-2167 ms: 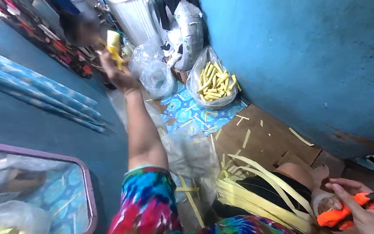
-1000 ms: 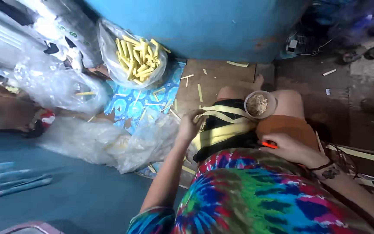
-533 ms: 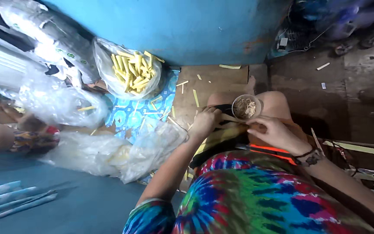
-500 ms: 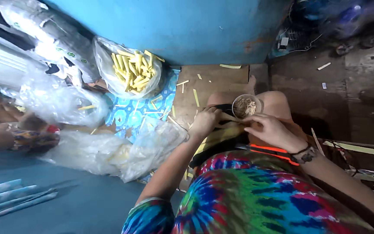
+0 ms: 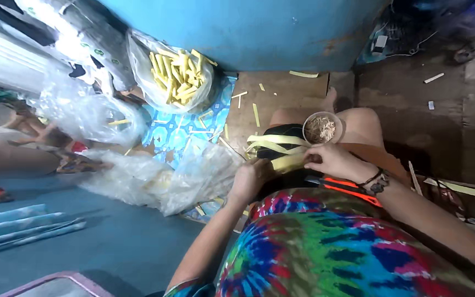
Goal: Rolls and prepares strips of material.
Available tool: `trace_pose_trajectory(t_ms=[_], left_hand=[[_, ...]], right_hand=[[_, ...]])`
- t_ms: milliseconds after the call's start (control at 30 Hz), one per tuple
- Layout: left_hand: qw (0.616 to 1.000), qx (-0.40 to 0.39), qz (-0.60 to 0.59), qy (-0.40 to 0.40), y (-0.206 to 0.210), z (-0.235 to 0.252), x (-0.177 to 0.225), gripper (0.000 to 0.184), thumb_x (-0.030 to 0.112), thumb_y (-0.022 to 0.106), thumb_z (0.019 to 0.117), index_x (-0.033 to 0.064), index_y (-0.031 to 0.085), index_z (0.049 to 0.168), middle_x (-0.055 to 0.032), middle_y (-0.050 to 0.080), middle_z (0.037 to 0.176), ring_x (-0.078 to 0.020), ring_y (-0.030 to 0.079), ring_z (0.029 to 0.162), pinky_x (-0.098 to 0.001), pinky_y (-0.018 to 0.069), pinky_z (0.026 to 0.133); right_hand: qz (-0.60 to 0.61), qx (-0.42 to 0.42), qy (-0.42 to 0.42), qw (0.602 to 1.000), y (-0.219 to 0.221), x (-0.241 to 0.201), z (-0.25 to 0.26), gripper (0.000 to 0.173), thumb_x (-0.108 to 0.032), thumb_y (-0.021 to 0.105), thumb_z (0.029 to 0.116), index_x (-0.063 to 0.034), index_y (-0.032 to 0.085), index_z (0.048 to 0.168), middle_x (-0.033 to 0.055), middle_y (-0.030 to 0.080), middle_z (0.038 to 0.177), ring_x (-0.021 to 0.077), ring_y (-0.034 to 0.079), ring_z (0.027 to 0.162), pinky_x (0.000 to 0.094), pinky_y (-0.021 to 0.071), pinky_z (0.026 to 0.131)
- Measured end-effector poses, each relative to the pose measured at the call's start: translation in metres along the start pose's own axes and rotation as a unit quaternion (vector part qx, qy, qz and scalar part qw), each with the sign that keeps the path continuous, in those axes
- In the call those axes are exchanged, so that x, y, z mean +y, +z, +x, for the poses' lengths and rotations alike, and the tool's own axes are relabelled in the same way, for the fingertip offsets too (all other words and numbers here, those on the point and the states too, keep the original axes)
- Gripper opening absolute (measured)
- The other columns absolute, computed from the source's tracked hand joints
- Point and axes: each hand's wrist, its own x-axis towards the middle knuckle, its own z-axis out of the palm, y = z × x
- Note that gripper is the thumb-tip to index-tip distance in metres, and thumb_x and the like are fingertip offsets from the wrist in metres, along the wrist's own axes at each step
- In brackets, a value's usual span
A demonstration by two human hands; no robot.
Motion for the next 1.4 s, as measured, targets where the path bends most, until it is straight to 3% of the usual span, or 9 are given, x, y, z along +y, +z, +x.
trace_pose_trajectory(t_ms=[467,567,633,833,933,1000,1133,1300,1400], left_hand=[[0.998,0.027,0.051,0.016,-0.010,0.012,0.013,0.030,0.020,0.070,0.0933,0.0095,0.072,0.121,-0.0159,0.072,0.112,-0.0350,0.071,0.102,-0.0576,0.0555,0.087],[0.995,0.059,-0.040,0.065,-0.012,0.004,0.011,0.030,0.018,0.077,0.0891,0.0075,0.074,0.117,-0.0124,0.070,0.126,-0.0283,0.064,0.123,-0.0501,0.0512,0.105],[0.987,0.084,-0.095,0.102,-0.023,-0.003,0.020,0.030,0.017,0.077,0.0903,0.0059,0.074,0.118,-0.0114,0.072,0.119,-0.0228,0.068,0.115,-0.0447,0.0534,0.102],[0.945,0.265,-0.146,0.127,-0.087,-0.004,-0.003,0.040,0.007,0.072,0.0936,-0.0034,0.062,0.131,-0.0158,0.071,0.117,-0.0218,0.070,0.106,-0.0401,0.0568,0.097],[0.930,0.354,-0.034,0.096,-0.086,0.000,-0.001,0.059,0.017,0.079,0.0881,0.0015,0.058,0.140,-0.0169,0.060,0.141,-0.0300,0.056,0.132,-0.0507,0.0444,0.112],[0.915,0.361,0.029,0.177,-0.055,0.005,0.027,0.051,0.024,0.083,0.0840,0.0073,0.068,0.130,-0.0163,0.059,0.142,-0.0323,0.052,0.137,-0.0569,0.0370,0.115],[0.876,0.390,0.005,0.283,-0.027,0.020,0.043,0.009,0.013,0.069,0.0952,0.0061,0.074,0.096,-0.0089,0.074,0.093,-0.0227,0.071,0.093,-0.0454,0.0538,0.092],[0.879,0.366,0.086,0.294,-0.040,0.003,0.047,0.026,0.031,0.072,0.0946,0.0184,0.071,0.117,-0.0087,0.070,0.124,-0.0265,0.062,0.124,-0.0539,0.0408,0.109],[0.901,0.311,0.072,0.295,-0.042,0.003,0.045,0.017,0.028,0.066,0.0992,0.0141,0.071,0.107,-0.0056,0.073,0.106,-0.0216,0.069,0.105,-0.0486,0.0482,0.101]], right_hand=[[-0.030,0.032,-0.021,0.999,-0.002,-0.034,0.011,0.038,-0.026,0.079,0.0911,-0.0067,0.070,0.123,0.0141,0.069,0.117,0.0291,0.069,0.101,0.0506,0.0556,0.091],[-0.045,0.039,-0.057,0.997,-0.001,-0.040,0.011,0.062,-0.035,0.085,0.0835,-0.0117,0.063,0.136,0.0133,0.061,0.135,0.0315,0.061,0.121,0.0541,0.0508,0.102],[-0.054,0.038,-0.089,0.994,0.001,-0.048,0.010,0.075,-0.036,0.087,0.0812,-0.0157,0.055,0.146,0.0131,0.057,0.143,0.0340,0.054,0.133,0.0568,0.0448,0.109],[-0.105,0.218,-0.095,0.965,-0.033,-0.073,-0.010,0.046,-0.004,0.058,0.0948,-0.0101,0.060,0.140,0.0286,0.070,0.107,0.0520,0.069,0.091,0.0715,0.0520,0.075],[-0.178,0.244,-0.089,0.949,-0.051,-0.091,-0.021,0.037,-0.008,0.046,0.1004,0.0013,0.063,0.132,0.0316,0.069,0.111,0.0547,0.069,0.092,0.0709,0.0515,0.074],[-0.185,0.223,-0.107,0.951,-0.038,-0.102,-0.018,0.038,-0.020,0.042,0.1053,0.0046,0.067,0.119,0.0294,0.070,0.099,0.0507,0.070,0.083,0.0679,0.0531,0.068],[-0.127,0.192,-0.161,0.960,-0.033,-0.103,-0.017,0.047,-0.036,0.039,0.1057,-0.0017,0.072,0.104,0.0164,0.069,0.082,0.0322,0.067,0.069,0.0541,0.0544,0.061],[-0.151,0.204,-0.155,0.955,-0.040,-0.117,-0.025,0.044,-0.028,0.039,0.1027,0.0040,0.067,0.092,0.0193,0.062,0.069,0.0360,0.063,0.060,0.0544,0.0494,0.054],[-0.109,0.190,-0.165,0.962,-0.032,-0.113,-0.016,0.046,-0.034,0.038,0.1050,-0.0014,0.069,0.095,0.0117,0.062,0.069,0.0241,0.060,0.059,0.0439,0.0500,0.054]])
